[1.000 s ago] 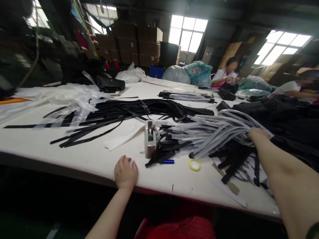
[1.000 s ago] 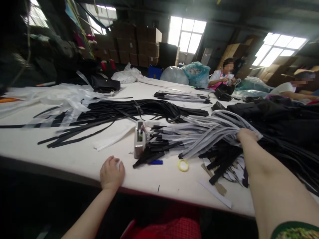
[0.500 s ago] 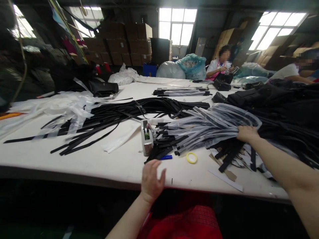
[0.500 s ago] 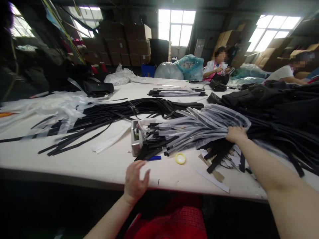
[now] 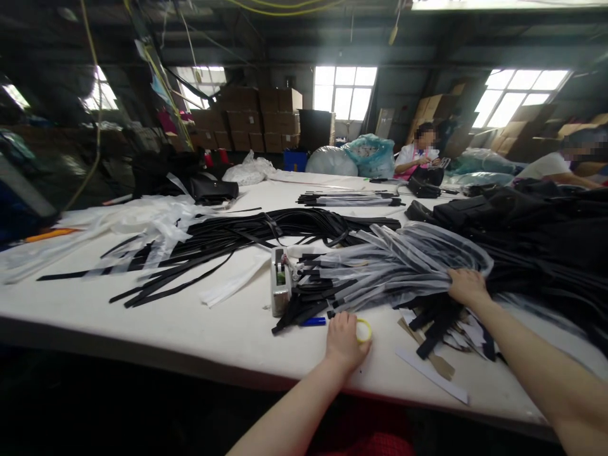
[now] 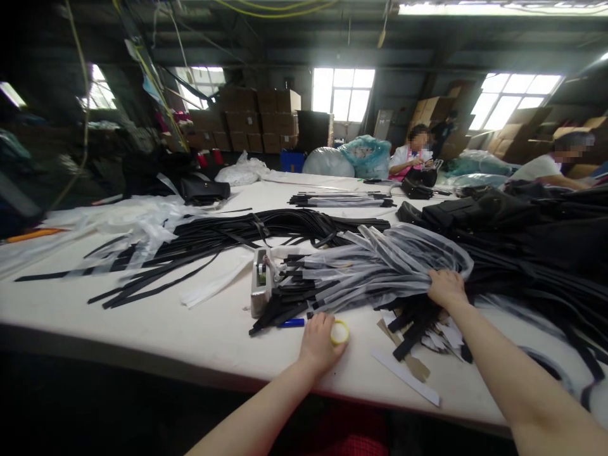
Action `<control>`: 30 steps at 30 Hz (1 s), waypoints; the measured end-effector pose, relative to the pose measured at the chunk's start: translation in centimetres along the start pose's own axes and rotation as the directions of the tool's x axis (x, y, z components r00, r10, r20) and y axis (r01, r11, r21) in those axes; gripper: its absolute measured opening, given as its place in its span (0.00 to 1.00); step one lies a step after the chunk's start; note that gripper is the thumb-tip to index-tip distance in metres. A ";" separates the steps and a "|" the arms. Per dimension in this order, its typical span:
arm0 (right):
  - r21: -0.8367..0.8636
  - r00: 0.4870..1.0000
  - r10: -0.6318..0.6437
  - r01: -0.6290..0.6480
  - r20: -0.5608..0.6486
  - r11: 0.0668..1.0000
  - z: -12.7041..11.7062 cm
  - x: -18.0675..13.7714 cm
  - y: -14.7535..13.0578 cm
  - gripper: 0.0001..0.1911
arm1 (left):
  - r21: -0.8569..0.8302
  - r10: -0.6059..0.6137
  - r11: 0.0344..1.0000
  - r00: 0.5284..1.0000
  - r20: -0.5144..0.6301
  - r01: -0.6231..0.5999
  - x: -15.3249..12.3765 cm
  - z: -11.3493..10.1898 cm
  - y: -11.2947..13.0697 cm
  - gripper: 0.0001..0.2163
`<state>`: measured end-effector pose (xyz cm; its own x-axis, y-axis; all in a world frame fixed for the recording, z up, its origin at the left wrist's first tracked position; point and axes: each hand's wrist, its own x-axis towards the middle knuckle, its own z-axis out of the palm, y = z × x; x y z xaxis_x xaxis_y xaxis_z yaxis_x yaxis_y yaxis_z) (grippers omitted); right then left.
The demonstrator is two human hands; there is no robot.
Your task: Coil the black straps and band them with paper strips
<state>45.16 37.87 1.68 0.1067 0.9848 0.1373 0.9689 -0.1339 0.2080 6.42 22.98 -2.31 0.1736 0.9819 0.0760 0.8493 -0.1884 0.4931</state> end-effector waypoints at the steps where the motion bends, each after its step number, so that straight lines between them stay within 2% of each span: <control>1: 0.015 1.000 -0.018 0.018 -0.009 1.000 0.2 -0.4 -0.1 0.26 | -0.009 0.010 1.000 0.999 -0.036 -0.010 -0.9 -0.6 -0.6 0.21; 3: 0.049 0.997 -0.074 0.076 -0.034 0.996 0.5 -1.6 -0.6 0.27 | -0.014 0.020 1.000 0.992 -0.122 -0.022 -2.9 -2.5 -2.3 0.21; 7: 0.104 0.966 -0.231 0.243 -0.117 0.964 1.4 -5.6 -3.1 0.28 | 0.033 -0.005 0.999 0.963 -0.270 0.015 -7.2 -7.5 -7.0 0.19; 12: 0.148 0.886 -0.444 0.461 -0.136 0.875 1.9 -10.2 -7.9 0.33 | 0.229 -0.102 0.950 0.907 -0.409 0.210 -10.1 -12.9 -14.4 0.18; 15: 0.139 0.855 -0.501 0.517 -0.134 0.845 1.5 -10.7 -10.2 0.38 | 0.345 -0.170 0.866 0.862 -0.477 0.362 -9.7 -15.1 -19.1 0.21; 20: 0.162 0.868 -0.493 0.496 -0.060 0.853 -0.4 -10.4 -11.9 0.44 | 0.446 -0.347 0.709 0.821 -0.454 0.546 -7.2 -17.1 -25.1 0.23; 25: 0.198 0.869 -0.490 0.492 -0.064 0.848 -2.1 -12.4 -12.9 0.47 | 0.433 -0.500 0.649 0.780 -0.377 0.625 -5.7 -18.0 -29.0 0.26; 30: 0.253 0.876 -0.469 0.481 -0.107 0.840 -3.3 -14.5 -14.0 0.47 | 0.377 -0.566 0.666 0.765 -0.307 0.644 -5.3 -18.7 -31.3 0.31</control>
<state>29.28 25.12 0.01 -0.3853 0.9141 0.1266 0.9213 0.3889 -0.0042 -30.42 24.10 -1.95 -0.5015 0.8640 0.0453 0.8649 0.4994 0.0507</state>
